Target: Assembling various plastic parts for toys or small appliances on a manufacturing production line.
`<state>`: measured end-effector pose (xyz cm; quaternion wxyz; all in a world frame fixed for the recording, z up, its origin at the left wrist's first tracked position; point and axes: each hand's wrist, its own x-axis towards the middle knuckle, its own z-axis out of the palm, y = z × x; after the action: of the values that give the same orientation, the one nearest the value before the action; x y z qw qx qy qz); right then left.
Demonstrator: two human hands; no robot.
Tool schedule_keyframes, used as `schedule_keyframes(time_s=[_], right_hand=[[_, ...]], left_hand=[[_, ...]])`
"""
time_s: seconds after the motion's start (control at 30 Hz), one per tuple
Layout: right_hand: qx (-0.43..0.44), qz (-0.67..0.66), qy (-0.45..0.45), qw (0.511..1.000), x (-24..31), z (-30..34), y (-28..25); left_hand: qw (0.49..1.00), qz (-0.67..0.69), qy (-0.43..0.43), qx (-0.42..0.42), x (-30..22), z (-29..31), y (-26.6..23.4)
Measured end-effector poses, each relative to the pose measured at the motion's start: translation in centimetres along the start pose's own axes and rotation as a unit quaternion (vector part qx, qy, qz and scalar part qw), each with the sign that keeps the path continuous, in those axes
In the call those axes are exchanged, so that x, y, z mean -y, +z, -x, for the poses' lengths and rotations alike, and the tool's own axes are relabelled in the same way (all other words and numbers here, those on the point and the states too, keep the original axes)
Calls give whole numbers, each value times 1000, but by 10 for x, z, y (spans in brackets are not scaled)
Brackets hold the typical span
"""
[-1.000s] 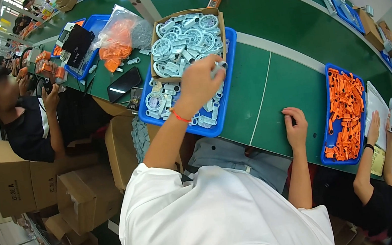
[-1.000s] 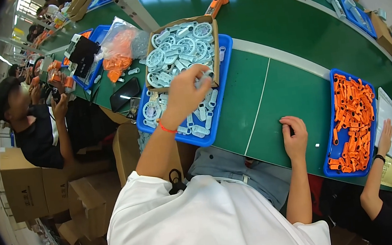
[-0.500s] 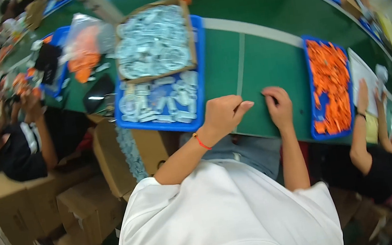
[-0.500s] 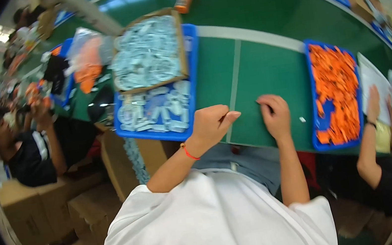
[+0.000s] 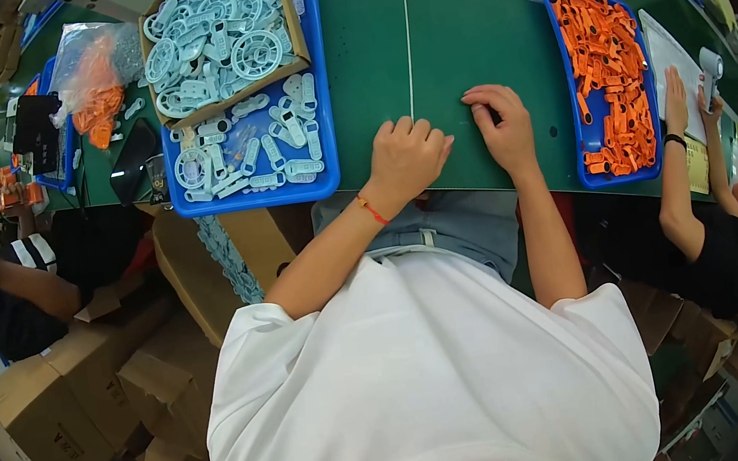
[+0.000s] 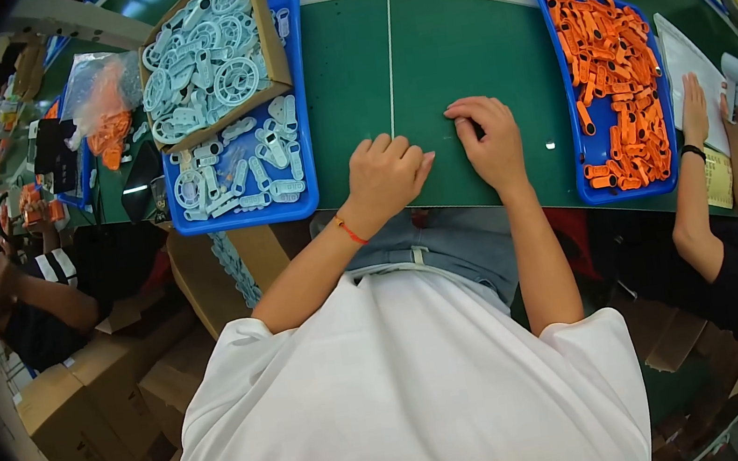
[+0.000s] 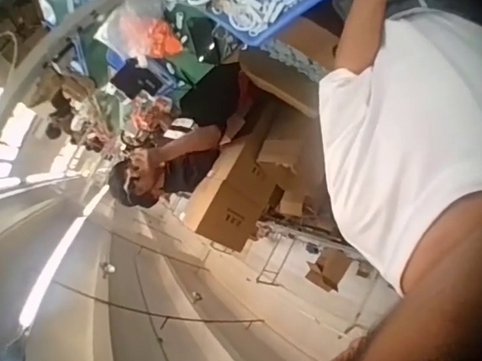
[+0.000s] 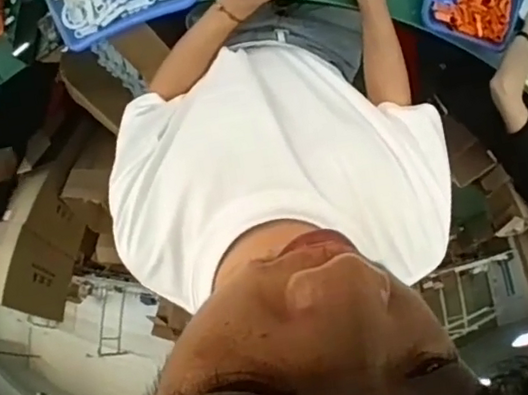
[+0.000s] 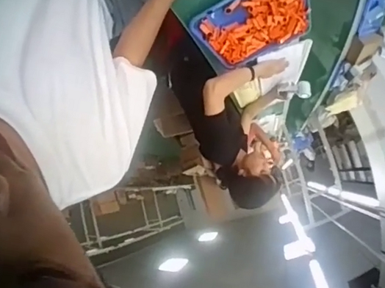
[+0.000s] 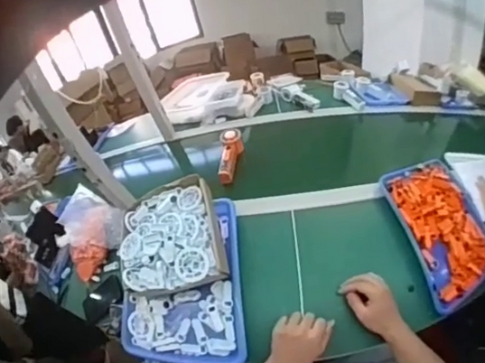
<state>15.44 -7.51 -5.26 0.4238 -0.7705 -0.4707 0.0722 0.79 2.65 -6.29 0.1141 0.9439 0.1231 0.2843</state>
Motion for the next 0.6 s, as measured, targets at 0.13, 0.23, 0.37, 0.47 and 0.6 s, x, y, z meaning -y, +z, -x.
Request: schedule_keyframes(time_s=[0.13, 0.23, 0.37, 0.47, 0.6], right_hand=[[-15, -13, -12, 1000, 0, 0, 2], [-4, -20, -6, 1000, 1, 1, 0], [33, -89, 6, 996, -5, 4, -4], [59, -387, 106, 914, 2, 5, -10], [175, -789, 140, 573, 26, -1, -17]], left_hand=[[1000, -3, -8, 19, 0, 2, 0], [1000, 7, -8, 5, 0, 1, 0], [1000, 5, -11, 17, 1, 1, -1], [1000, 9, -10, 21, 1, 0, -2], [999, 9, -21, 29, 2, 0, -2]])
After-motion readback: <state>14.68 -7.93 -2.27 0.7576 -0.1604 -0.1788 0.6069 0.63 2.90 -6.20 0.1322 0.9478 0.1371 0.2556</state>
